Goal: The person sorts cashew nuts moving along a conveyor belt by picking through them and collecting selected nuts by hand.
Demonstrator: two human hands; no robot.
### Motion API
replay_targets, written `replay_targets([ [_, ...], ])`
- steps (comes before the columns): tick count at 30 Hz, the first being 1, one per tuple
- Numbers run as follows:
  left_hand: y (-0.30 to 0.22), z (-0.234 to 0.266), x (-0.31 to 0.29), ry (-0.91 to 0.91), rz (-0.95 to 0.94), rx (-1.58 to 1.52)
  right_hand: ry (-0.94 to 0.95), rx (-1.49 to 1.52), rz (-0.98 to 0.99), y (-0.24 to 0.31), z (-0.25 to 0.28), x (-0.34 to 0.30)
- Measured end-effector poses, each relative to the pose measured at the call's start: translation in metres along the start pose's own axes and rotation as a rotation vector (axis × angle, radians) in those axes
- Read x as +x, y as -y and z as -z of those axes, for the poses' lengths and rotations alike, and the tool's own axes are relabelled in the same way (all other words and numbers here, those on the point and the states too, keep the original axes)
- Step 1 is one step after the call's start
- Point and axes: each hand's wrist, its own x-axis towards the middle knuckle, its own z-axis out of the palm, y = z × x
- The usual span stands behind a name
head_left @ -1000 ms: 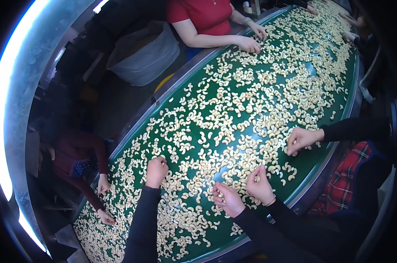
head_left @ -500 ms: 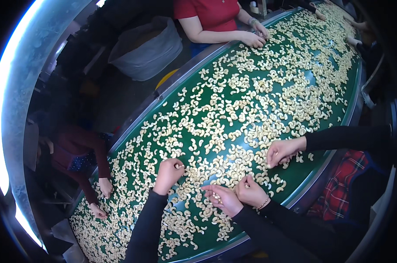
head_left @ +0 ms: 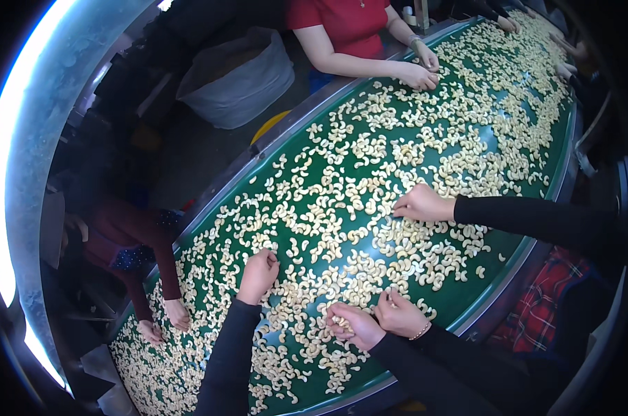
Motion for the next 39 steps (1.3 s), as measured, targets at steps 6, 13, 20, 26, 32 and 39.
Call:
replay_targets([
  [6, -0.005, -0.011, 0.030, -0.270, -0.091, 0.046, -0.045, 0.044, 0.000, 0.021, 0.002, -0.006],
  [13, -0.063, -0.003, 0.011, -0.080, 0.031, -0.059, -0.020, -0.005, 0.041, 0.049, 0.013, -0.010],
  [20, -0.090, 0.009, 0.012, -0.047, 0.104, -0.151, 0.048, 0.231, -0.055, 0.062, 0.038, -0.018],
  [26, 0.055, 0.001, 0.108, -0.476, 0.133, 0.051, 0.036, 0.166, -0.020, 0.082, 0.033, -0.037],
  [32, 0.081, -0.004, 0.108, -0.418, 0.287, 0.090, 0.000, 0.021, -0.006, 0.103, 0.038, -0.037],
  [39, 0.004, 0.000, 0.035, -0.304, 0.416, -0.526, -0.042, 0.051, 0.046, 0.130, 0.049, -0.052],
])
